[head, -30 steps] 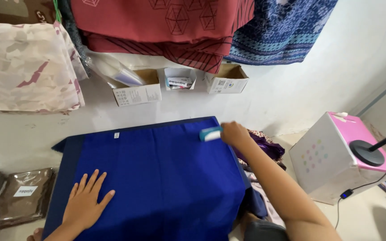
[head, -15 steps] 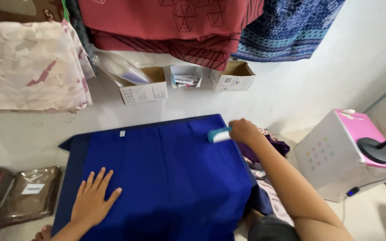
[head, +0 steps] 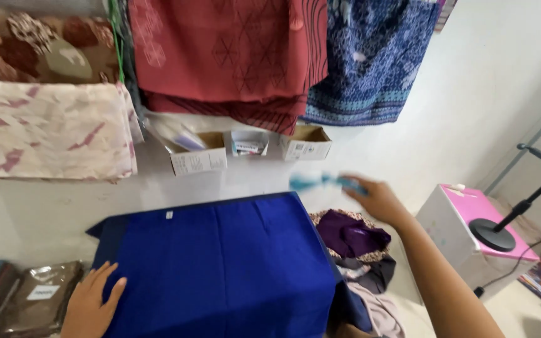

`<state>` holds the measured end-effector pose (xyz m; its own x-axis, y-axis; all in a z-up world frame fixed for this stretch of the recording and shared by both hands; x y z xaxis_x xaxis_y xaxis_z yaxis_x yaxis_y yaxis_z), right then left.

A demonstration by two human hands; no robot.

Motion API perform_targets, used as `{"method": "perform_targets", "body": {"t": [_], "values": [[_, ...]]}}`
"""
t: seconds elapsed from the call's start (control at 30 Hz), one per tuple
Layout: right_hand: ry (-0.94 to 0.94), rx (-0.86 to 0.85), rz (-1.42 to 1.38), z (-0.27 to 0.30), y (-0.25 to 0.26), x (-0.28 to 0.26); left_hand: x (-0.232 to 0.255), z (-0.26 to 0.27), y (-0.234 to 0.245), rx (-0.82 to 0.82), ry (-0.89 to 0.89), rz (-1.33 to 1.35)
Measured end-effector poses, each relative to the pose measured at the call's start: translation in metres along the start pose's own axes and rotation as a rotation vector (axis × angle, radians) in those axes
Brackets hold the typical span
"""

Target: A person is using a lint roller to clean a blue hijab and then folding it neatly on the floor.

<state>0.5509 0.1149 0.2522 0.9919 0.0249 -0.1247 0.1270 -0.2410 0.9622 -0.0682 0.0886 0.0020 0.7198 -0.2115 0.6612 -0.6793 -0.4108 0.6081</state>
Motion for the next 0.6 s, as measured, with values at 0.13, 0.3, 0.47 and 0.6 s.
{"method": "perform_targets", "body": {"t": [0.13, 0.3, 0.47, 0.6], "values": [[-0.043, 0.491, -0.308, -0.022, 0.055, -0.015, -0.030, 0.008, 0.017, 0.224, -0.127, 0.083], [-0.144, 0.533, -0.287, -0.087, 0.019, -0.006, -0.133, -0.028, -0.007, -0.085, -0.029, 0.033], [-0.201, 0.457, -0.304, -0.117, -0.006, -0.001, -0.151, 0.003, -0.004, -0.151, 0.243, 0.105], [-0.244, 0.146, -0.978, -0.131, -0.053, 0.026, -0.104, 0.034, 0.021, -0.064, 0.379, 0.248]]}}
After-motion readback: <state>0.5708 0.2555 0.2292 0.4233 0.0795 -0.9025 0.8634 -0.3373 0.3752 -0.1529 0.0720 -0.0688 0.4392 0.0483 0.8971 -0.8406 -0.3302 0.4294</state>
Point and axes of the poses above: each hand's wrist, its own z-axis away from the middle knuckle, its own y-axis out of the back of the hand, x = y × z, the point moved 10 cm from there along -z, towards the middle knuckle, and after that the axes turned 15 degrees about z, right-handed, at the moved point
